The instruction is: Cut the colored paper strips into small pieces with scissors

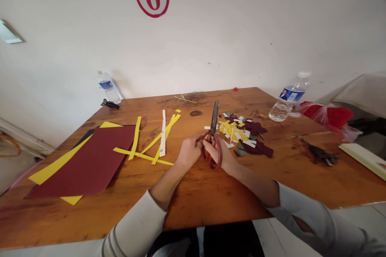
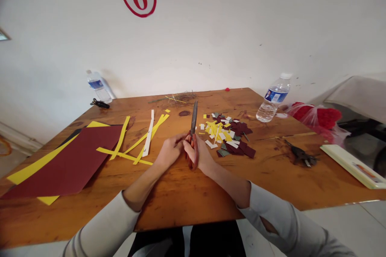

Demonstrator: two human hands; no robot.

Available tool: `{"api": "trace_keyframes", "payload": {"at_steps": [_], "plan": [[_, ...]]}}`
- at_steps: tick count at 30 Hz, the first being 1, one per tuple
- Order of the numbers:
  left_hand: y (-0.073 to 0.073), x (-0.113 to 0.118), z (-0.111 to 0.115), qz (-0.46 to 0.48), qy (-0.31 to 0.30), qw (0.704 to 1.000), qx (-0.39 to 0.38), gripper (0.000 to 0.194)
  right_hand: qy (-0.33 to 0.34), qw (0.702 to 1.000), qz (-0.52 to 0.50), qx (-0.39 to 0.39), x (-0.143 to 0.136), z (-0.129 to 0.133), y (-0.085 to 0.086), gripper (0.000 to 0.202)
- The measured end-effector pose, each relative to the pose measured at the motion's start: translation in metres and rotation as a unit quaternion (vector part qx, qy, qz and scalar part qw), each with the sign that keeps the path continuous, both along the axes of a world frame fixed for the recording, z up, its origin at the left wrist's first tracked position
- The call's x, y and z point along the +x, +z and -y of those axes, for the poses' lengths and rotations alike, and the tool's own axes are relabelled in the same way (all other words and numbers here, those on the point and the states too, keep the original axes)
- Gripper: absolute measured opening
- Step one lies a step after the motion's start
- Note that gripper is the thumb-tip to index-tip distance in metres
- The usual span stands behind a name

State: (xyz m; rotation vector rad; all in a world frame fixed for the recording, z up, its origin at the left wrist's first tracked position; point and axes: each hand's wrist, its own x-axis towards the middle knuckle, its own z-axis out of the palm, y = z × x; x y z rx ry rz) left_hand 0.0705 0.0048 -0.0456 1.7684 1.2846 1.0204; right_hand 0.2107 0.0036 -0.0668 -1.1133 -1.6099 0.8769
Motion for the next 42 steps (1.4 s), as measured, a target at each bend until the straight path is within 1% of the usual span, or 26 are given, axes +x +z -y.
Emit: {"api": "trace_keyframes", "payload": {"at_steps": [2, 3, 5, 7, 9, 11, 12, 14, 17, 20, 23, 28, 33, 38, 40, 42], "plan": [[0.007, -0.007, -0.003, -0.077, 0.037, 0.996, 0.014, 0.038, 0.014, 1.000, -0.007, -0.015, 0.000, 0.003, 0.005, 0.025], [0.011, -0.012, -0.005, -0.125, 0.071, 0.989, 0.018, 0.036, 0.023, 0.999, -0.012, -0.027, 0.000, 0.004, 0.007, 0.026], [0.019, -0.025, -0.010, -0.223, 0.122, 0.967, 0.024, 0.036, 0.039, 0.998, -0.022, -0.047, 0.000, 0.007, 0.011, 0.026], [0.025, -0.040, -0.016, -0.332, 0.168, 0.928, 0.037, 0.037, 0.043, 0.997, -0.026, -0.050, 0.000, 0.009, 0.013, 0.025], [0.030, -0.055, -0.019, -0.421, 0.210, 0.882, 0.022, 0.039, 0.037, 0.998, -0.027, -0.042, 0.000, 0.009, 0.013, 0.025], [0.032, -0.067, -0.022, -0.475, 0.244, 0.846, -0.013, 0.041, 0.030, 0.999, -0.024, -0.034, 0.000, 0.008, 0.013, 0.025], [0.032, -0.071, -0.022, -0.491, 0.248, 0.834, -0.033, 0.041, 0.028, 0.999, -0.023, -0.032, 0.000, 0.008, 0.013, 0.025], [0.031, -0.077, -0.023, -0.507, 0.245, 0.823, -0.072, 0.042, 0.019, 0.999, -0.024, -0.031, 0.000, 0.007, 0.011, 0.025], [0.030, -0.080, -0.025, -0.509, 0.233, 0.822, -0.106, 0.045, 0.008, 0.999, -0.033, -0.035, -0.002, 0.005, 0.006, 0.026], [0.029, -0.080, -0.027, -0.512, 0.236, 0.819, -0.110, 0.045, 0.006, 0.998, -0.042, -0.040, -0.003, 0.003, 0.002, 0.029], [0.030, -0.078, -0.026, -0.514, 0.245, 0.816, -0.098, 0.049, 0.012, 0.998, -0.047, -0.047, -0.003, 0.003, 0.001, 0.031], [0.031, -0.078, -0.025, -0.506, 0.246, 0.822, -0.088, 0.045, 0.006, 0.999, -0.037, -0.030, -0.002, 0.004, 0.003, 0.030], [0.029, -0.078, -0.026, -0.485, 0.248, 0.836, -0.065, 0.043, 0.005, 0.999, -0.025, -0.036, -0.001, 0.002, 0.003, 0.030], [0.027, -0.073, -0.027, -0.467, 0.245, 0.848, -0.050, 0.044, 0.006, 1.000, -0.026, -0.014, -0.001, 0.003, 0.003, 0.027], [0.029, -0.073, -0.027, -0.451, 0.259, 0.853, -0.038, 0.046, 0.017, 0.999, -0.034, -0.020, -0.001, 0.004, 0.004, 0.025], [0.032, -0.077, -0.027, -0.429, 0.287, 0.856, -0.023, 0.048, 0.022, 0.999, -0.037, -0.027, -0.001, 0.004, 0.004, 0.026]]}}
